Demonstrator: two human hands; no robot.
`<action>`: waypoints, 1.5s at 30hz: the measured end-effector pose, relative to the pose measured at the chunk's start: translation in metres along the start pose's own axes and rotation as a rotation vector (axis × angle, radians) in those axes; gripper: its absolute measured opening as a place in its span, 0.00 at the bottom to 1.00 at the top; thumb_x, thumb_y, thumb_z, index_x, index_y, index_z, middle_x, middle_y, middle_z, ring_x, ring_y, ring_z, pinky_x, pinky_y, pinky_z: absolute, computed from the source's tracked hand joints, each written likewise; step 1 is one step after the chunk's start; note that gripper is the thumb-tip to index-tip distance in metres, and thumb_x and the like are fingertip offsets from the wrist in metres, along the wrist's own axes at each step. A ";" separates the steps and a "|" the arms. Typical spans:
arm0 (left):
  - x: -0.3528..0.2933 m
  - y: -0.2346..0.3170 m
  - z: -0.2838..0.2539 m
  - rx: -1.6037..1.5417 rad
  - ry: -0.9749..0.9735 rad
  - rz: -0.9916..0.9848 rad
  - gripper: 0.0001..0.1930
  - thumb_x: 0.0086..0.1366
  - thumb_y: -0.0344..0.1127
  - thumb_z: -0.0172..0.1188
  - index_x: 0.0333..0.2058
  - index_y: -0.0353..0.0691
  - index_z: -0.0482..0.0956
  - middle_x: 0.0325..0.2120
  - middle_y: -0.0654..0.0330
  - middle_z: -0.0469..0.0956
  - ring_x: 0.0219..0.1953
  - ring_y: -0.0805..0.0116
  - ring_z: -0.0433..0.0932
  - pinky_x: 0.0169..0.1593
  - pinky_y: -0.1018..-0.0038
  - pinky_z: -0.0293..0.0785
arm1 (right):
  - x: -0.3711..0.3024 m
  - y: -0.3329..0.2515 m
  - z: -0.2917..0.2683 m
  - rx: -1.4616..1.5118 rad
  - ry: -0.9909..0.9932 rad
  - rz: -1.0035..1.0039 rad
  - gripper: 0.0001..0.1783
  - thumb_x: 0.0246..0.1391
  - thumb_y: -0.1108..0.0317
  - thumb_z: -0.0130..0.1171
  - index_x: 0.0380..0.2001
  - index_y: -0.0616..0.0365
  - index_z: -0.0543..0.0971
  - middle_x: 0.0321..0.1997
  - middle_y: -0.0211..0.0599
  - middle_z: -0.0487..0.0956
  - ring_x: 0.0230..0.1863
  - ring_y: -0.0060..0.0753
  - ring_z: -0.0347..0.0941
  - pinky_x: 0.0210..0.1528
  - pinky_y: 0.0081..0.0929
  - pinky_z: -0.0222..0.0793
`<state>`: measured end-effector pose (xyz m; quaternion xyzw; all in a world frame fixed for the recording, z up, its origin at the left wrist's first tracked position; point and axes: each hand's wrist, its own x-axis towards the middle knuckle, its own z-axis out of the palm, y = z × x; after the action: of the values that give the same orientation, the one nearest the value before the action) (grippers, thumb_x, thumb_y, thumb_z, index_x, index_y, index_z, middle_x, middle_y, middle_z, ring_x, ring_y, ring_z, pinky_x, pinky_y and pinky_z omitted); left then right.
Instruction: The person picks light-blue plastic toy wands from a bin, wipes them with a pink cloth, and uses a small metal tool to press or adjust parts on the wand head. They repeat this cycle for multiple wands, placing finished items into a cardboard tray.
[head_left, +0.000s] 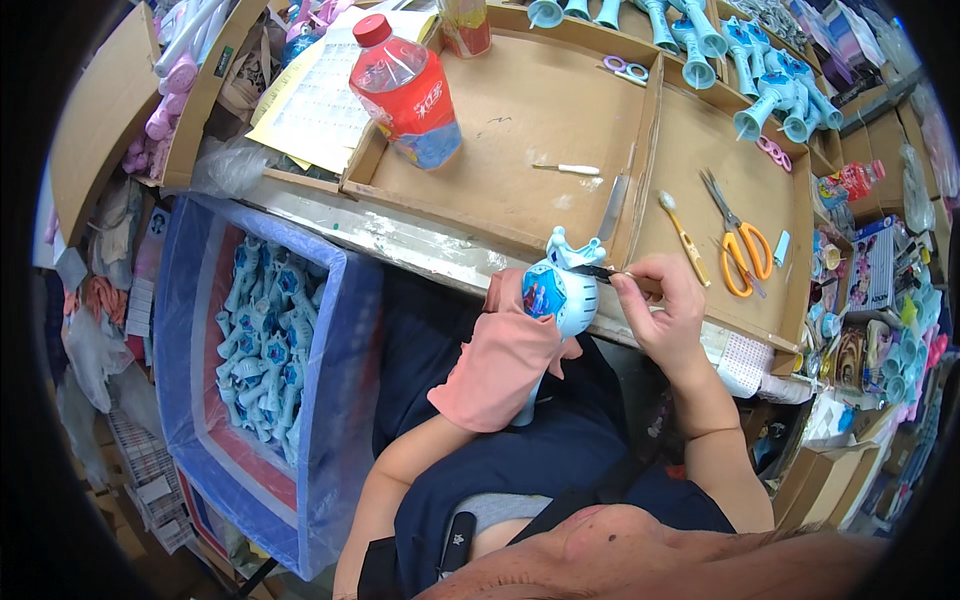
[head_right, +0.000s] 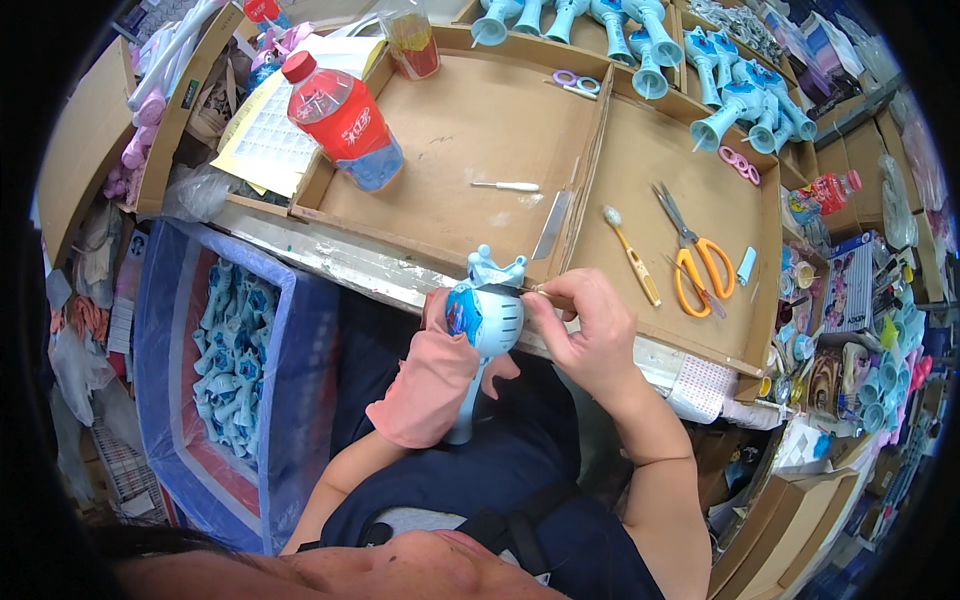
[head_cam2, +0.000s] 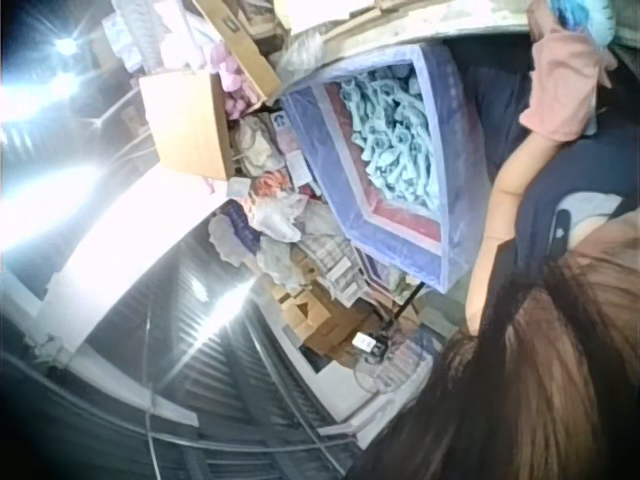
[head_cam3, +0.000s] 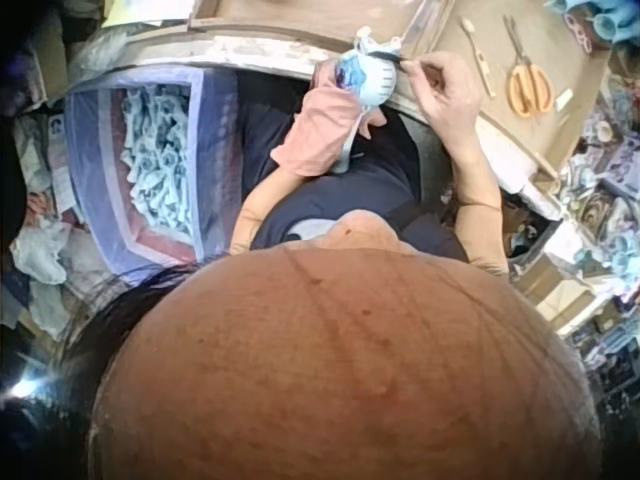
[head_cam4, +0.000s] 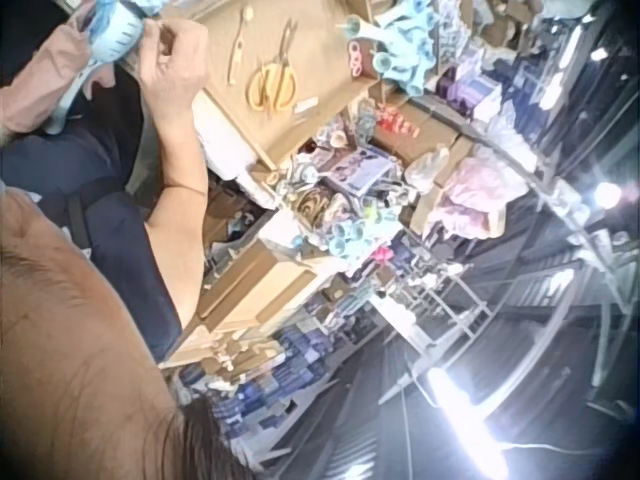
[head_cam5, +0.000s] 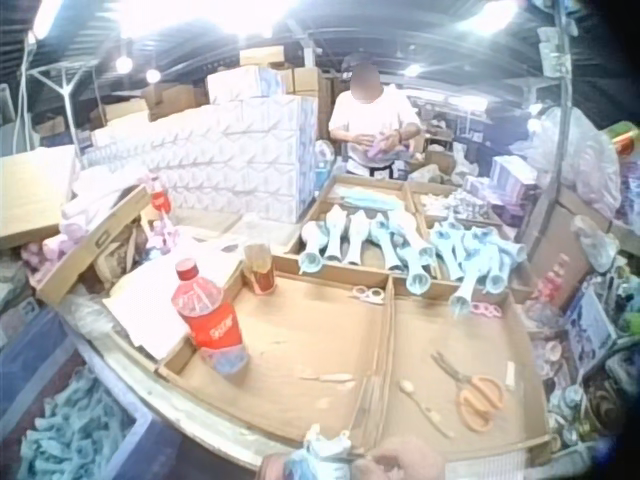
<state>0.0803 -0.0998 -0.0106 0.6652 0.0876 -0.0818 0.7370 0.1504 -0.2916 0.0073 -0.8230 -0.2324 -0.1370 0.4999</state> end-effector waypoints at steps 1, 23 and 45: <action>0.000 0.000 0.000 0.017 -0.010 -0.002 0.23 0.62 0.30 0.62 0.51 0.32 0.62 0.32 0.54 0.79 0.36 0.69 0.78 0.31 0.77 0.76 | 0.005 -0.003 0.001 -0.009 -0.009 -0.017 0.08 0.52 0.74 0.70 0.31 0.60 0.79 0.28 0.36 0.77 0.22 0.26 0.73 0.23 0.21 0.69; -0.011 -0.002 0.001 0.055 -0.017 -0.053 0.11 0.67 0.31 0.62 0.44 0.35 0.72 0.23 0.62 0.78 0.26 0.77 0.79 0.28 0.76 0.74 | -0.002 -0.007 0.016 -0.126 0.038 -0.098 0.11 0.49 0.72 0.73 0.28 0.59 0.77 0.25 0.36 0.78 0.16 0.29 0.72 0.18 0.24 0.67; -0.013 -0.008 -0.001 0.268 -0.075 0.014 0.11 0.64 0.29 0.64 0.41 0.33 0.74 0.28 0.61 0.79 0.28 0.74 0.80 0.29 0.78 0.75 | -0.013 -0.008 0.015 -0.225 0.073 -0.029 0.12 0.51 0.72 0.72 0.28 0.60 0.76 0.26 0.39 0.79 0.22 0.34 0.77 0.23 0.26 0.71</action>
<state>0.0663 -0.0995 -0.0151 0.7548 0.0438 -0.1123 0.6447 0.1354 -0.2786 0.0005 -0.8649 -0.2092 -0.1993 0.4104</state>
